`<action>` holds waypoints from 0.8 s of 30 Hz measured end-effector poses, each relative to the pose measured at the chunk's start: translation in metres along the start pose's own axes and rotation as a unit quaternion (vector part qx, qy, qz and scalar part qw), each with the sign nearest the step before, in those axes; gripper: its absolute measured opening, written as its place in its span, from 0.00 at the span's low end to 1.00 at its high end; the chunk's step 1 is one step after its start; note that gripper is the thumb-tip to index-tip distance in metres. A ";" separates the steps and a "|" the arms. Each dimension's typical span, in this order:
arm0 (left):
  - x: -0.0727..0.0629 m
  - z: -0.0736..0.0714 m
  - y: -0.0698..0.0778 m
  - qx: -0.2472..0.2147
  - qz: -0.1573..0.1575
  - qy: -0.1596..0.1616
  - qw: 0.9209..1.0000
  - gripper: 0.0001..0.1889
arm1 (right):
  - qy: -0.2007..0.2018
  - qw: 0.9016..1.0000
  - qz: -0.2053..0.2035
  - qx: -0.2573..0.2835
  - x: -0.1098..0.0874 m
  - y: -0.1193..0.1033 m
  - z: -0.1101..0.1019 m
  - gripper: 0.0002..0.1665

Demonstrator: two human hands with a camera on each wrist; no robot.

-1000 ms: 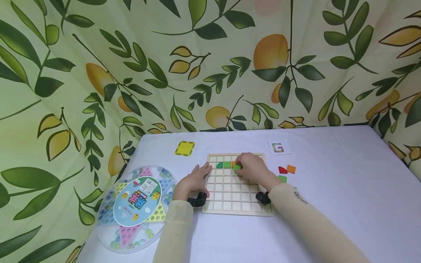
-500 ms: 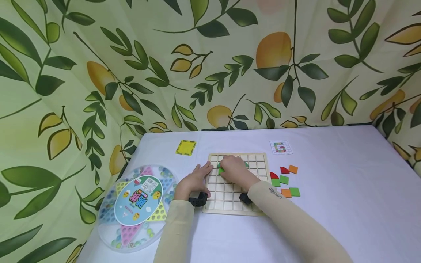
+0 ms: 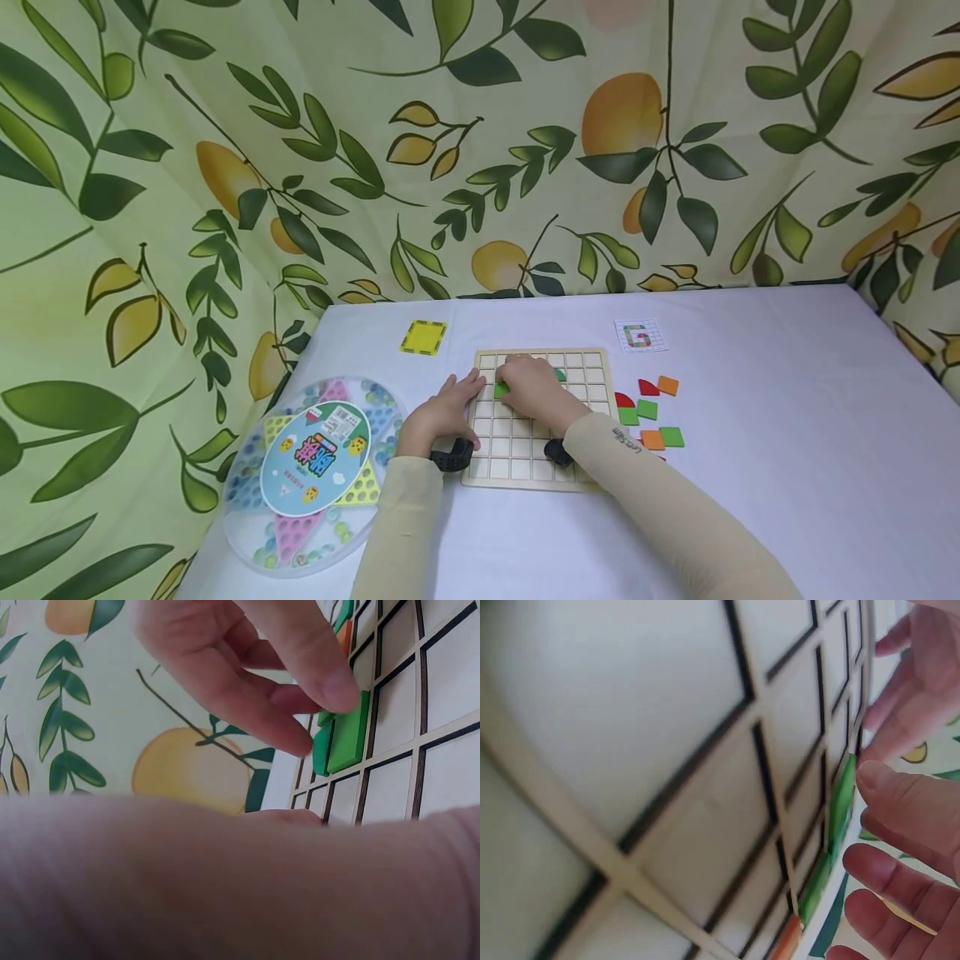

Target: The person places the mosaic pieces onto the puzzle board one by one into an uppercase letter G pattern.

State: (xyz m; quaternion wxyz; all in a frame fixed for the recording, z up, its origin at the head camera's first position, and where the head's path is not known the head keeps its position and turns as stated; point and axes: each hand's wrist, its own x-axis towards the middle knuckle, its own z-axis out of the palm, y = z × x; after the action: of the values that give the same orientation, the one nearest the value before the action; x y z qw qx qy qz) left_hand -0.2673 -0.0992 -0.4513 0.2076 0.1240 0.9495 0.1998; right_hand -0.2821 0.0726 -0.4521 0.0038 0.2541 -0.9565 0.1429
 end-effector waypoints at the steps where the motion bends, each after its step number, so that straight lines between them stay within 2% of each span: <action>1: 0.000 0.000 0.001 -0.001 0.001 0.000 1.000 0.55 | 0.004 1.000 0.001 0.008 -0.001 0.001 -0.002 0.15; 8: 0.001 0.001 0.000 -0.028 0.000 -0.003 1.000 0.54 | 0.024 0.998 0.037 0.040 -0.019 0.020 -0.018 0.14; 13: 0.000 0.001 -0.004 -0.024 0.007 0.000 1.000 0.54 | 0.022 0.996 0.077 0.047 -0.036 0.038 -0.032 0.16; 19: 0.000 0.000 -0.002 -0.023 0.014 -0.002 1.000 0.55 | 0.027 0.991 0.122 0.046 -0.063 0.070 -0.046 0.16; 24: -0.004 0.000 -0.003 -0.036 0.011 -0.003 0.999 0.54 | 0.026 0.981 0.183 0.055 -0.087 0.100 -0.048 0.18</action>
State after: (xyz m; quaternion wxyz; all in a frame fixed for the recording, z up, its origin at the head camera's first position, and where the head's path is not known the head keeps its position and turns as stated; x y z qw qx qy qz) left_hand -0.2647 -0.1034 -0.4515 0.2121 0.1273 0.9398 0.2357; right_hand -0.2587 0.2110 -0.4397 -0.0116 0.0709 -0.9772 0.1998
